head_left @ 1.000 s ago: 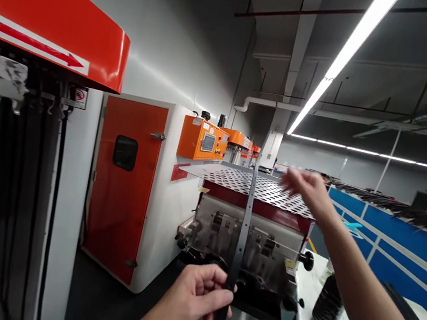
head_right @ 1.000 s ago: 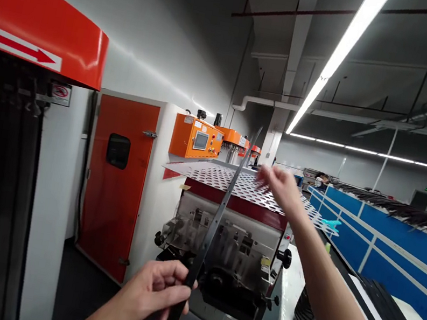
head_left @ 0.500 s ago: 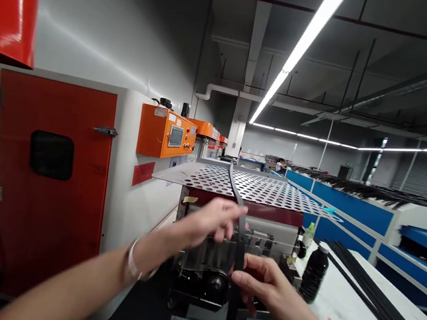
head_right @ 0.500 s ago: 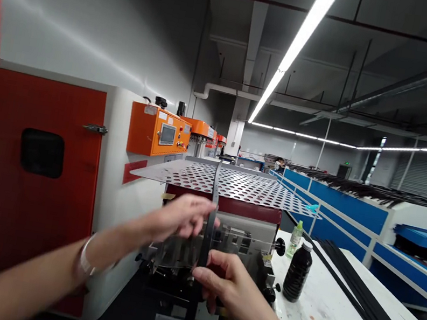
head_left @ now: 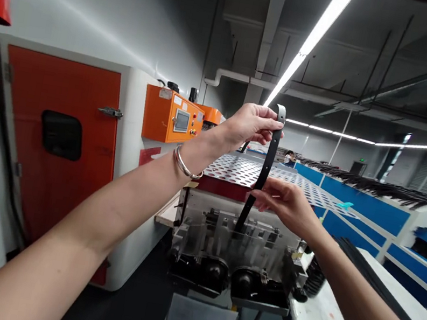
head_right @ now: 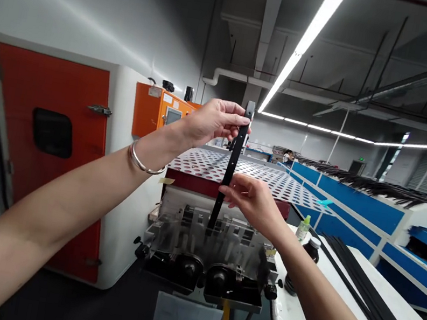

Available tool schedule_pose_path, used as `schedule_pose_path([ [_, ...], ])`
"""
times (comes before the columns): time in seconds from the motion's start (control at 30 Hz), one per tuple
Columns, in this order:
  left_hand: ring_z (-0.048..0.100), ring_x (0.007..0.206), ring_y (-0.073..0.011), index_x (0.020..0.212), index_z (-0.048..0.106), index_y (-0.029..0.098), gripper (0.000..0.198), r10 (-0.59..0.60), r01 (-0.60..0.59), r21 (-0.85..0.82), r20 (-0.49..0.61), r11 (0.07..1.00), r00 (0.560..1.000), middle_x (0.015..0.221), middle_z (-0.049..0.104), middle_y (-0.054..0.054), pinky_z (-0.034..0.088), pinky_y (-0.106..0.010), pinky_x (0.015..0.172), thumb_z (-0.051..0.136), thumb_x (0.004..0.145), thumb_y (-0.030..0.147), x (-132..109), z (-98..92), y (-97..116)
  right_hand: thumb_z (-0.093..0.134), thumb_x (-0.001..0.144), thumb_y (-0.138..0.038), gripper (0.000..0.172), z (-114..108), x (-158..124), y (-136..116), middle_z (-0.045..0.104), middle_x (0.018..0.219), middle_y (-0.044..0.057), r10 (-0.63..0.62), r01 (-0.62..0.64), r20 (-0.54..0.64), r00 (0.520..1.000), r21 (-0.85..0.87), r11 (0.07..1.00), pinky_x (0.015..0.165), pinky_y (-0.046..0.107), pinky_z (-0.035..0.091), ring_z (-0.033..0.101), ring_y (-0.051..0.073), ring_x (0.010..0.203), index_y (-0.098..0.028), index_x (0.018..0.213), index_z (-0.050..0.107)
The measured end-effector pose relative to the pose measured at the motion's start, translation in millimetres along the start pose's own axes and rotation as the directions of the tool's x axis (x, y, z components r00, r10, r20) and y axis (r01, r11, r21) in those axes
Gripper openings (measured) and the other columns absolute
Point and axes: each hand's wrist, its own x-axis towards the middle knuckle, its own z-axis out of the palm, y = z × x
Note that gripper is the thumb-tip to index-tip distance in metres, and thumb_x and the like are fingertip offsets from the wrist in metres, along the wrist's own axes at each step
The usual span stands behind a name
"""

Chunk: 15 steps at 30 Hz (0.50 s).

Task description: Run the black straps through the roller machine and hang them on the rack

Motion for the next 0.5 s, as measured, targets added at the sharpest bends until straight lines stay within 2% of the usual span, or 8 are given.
schedule_pose_path([
  [0.17,0.056,0.059,-0.0050,0.088,0.059,0.012,0.008,-0.023,0.033,0.144,-0.070,0.989,0.997,0.081,0.068,-0.006,0.047,-0.025,0.061,0.065,0.086,0.018,-28,3.4,-15,0.063,0.087,-0.051,0.033,14,-8,7,0.062,0.073,0.001,-0.004,0.007,-0.042,0.999,0.080,0.997,0.060,0.028,0.059,0.066,0.016,0.066,-0.019,0.082,0.056],
  [0.27,0.058,0.060,-0.0065,0.091,0.058,0.012,0.009,-0.022,0.037,0.198,-0.077,0.980,0.997,0.079,0.066,-0.004,0.048,-0.028,0.061,0.063,0.087,0.018,-38,4.5,-23,0.060,0.089,-0.051,0.033,23,-11,10,0.064,0.076,0.002,0.016,-0.015,-0.010,1.000,0.091,0.996,0.064,0.030,0.060,0.068,0.017,0.069,-0.020,0.081,0.055],
  [0.5,0.056,0.055,-0.0079,0.086,0.057,0.013,0.006,-0.061,0.068,0.096,-0.076,0.993,0.995,0.076,0.066,-0.005,0.048,-0.032,0.058,0.063,0.083,0.013,-52,5.4,-36,0.057,0.093,-0.041,0.023,40,-17,25,0.066,0.078,0.003,0.018,-0.020,0.017,1.000,0.153,0.988,0.070,0.033,0.059,0.071,0.021,0.077,-0.021,0.082,0.053],
])
